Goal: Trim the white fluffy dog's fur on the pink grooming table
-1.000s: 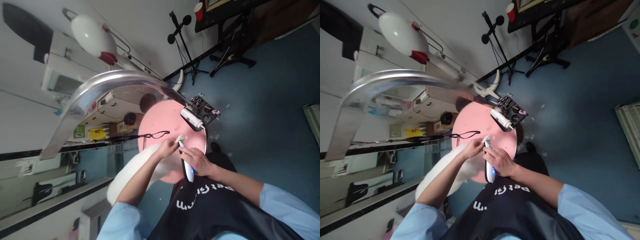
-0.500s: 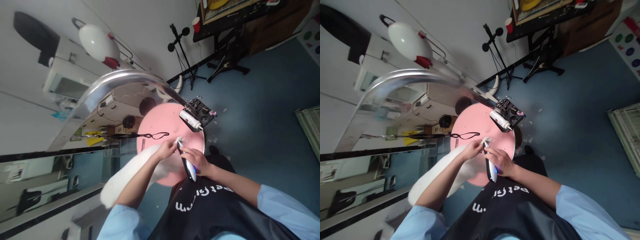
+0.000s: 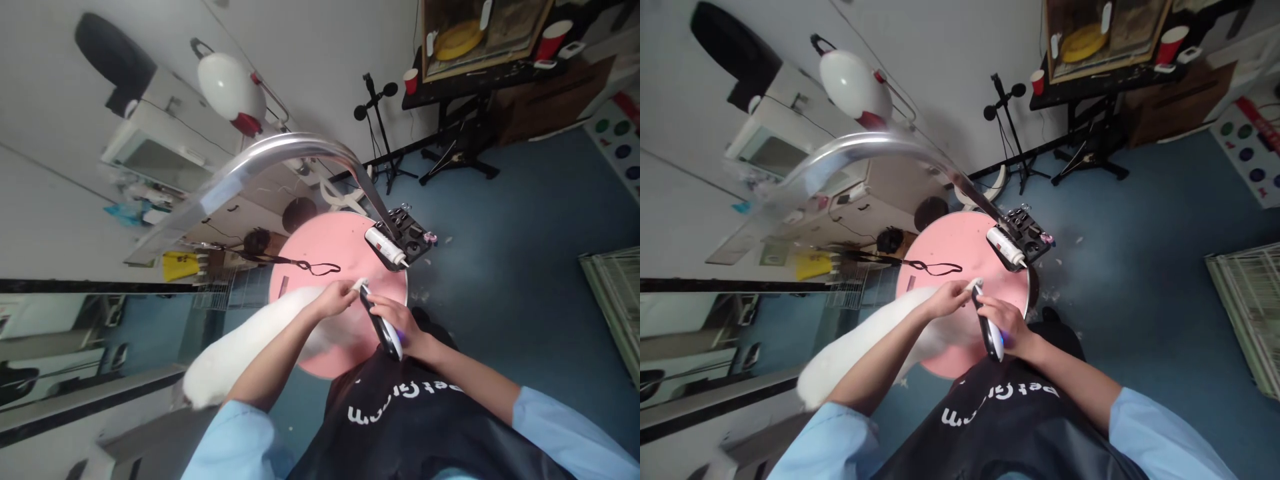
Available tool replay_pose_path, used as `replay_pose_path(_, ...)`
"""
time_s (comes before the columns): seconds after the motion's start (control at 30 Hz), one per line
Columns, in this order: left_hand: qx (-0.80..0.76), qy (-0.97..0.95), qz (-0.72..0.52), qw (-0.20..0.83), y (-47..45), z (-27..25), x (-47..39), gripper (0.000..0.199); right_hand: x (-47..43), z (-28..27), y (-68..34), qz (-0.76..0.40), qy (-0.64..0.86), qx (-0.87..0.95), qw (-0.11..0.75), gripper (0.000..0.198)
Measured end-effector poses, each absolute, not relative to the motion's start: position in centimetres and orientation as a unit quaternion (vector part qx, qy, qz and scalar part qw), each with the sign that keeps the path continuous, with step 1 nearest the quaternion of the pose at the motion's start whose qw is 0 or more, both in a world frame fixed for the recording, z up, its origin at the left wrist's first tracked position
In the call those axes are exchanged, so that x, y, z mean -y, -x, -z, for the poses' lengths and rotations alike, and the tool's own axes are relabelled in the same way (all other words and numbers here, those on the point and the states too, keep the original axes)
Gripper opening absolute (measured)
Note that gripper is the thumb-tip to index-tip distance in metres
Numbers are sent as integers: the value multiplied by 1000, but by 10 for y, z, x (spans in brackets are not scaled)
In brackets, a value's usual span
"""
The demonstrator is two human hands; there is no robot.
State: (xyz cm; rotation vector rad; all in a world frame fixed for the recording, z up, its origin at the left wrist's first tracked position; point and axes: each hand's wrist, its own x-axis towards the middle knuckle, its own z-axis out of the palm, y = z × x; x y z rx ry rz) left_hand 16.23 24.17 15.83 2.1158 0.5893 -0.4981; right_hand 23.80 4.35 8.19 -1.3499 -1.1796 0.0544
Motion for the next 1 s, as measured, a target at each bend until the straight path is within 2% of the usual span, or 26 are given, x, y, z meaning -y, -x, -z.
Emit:
replay_pose_path(0.1,-231,-860,194,411,-162,-157,-241,22,-41,-85,-249,-30,587,551,593,32)
replay_pose_path(0.2,-204,-866,206,407,-163,-158,-239,22,-40,-92,-258,-8,563,627,538,20)
replay_pose_path(0.3,-185,-871,219,398,-166,-162,-238,22,-41,-100,-263,7,566,665,487,19)
replay_pose_path(0.47,-183,-883,229,366,-168,-167,-236,20,-42,-103,-274,-22,578,680,451,19)
replay_pose_path(0.6,-190,-886,237,352,-169,-169,-234,20,-39,-94,-284,-92,585,609,528,27)
replay_pose_path(0.77,-223,-873,200,385,-170,-167,-232,38,-39,-81,-275,-247,604,266,710,38)
replay_pose_path(0.87,-239,-869,184,392,-172,-163,-232,41,-45,-73,-269,-333,571,128,739,32)
replay_pose_path(1.0,-251,-870,176,386,-173,-158,-233,41,-56,-68,-268,-260,599,78,754,31)
